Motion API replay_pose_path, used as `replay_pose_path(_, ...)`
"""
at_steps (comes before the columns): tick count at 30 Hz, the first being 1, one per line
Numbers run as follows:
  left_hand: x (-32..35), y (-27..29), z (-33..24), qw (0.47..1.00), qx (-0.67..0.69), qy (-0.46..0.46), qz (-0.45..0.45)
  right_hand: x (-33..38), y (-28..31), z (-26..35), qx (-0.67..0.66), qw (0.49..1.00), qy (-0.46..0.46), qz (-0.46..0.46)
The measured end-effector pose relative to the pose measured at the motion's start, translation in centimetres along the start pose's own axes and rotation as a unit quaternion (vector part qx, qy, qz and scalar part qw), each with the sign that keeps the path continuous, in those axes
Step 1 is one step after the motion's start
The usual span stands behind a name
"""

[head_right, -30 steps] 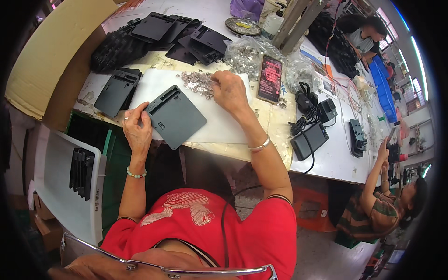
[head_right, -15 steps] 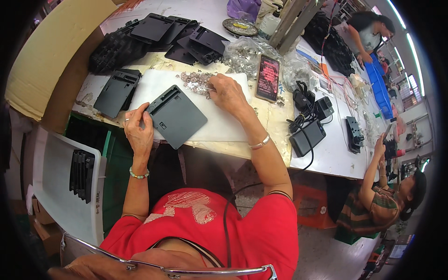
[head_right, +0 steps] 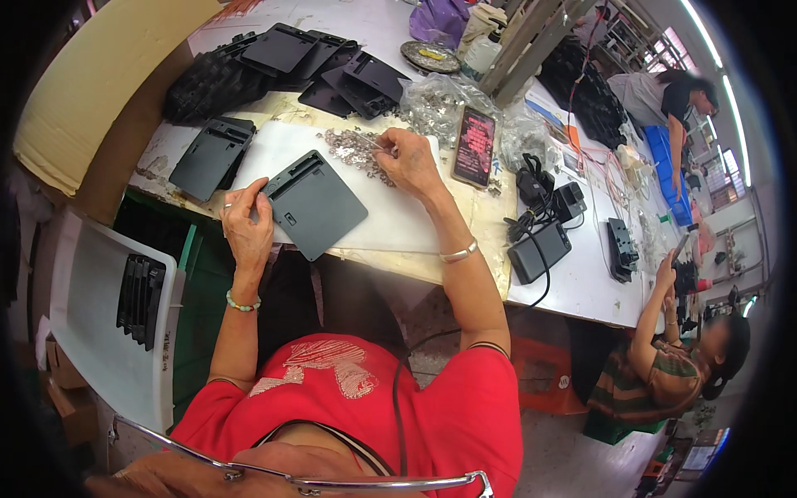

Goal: The recorder is manually inserting small metal pins into plastic housings at a factory workstation.

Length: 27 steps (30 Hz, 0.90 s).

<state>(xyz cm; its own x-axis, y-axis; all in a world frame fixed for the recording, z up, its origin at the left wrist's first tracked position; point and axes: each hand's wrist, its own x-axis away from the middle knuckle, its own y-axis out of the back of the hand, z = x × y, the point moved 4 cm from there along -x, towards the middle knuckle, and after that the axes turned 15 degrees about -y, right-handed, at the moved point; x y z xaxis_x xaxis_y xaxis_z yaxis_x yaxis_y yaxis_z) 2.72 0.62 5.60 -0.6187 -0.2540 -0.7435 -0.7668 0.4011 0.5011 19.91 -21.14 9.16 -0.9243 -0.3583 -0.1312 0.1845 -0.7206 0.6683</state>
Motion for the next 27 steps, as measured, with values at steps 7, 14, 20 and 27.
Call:
replay_pose_path(7, 0.2, -0.1, -0.1, 1.000, -0.004, 0.006, 0.011, -0.1, 1.0, -0.4, -0.003, 0.999, 0.039, -0.020)
replay_pose_path(14, 0.3, -0.3, -0.2, 1.000, 0.000, 0.001, 0.017, -1.7, 4.1, -4.0, 0.129, 0.982, -0.070, -0.117)
replay_pose_path(20, 0.2, -0.4, -0.1, 1.000, -0.013, 0.001, 0.014, -1.3, 3.7, -3.3, 0.118, 0.986, -0.059, -0.102)
replay_pose_path(27, 0.3, -0.4, 0.0, 1.000, -0.017, -0.001, 0.013, -1.7, 2.7, -3.8, 0.117, 0.990, -0.043, -0.068)
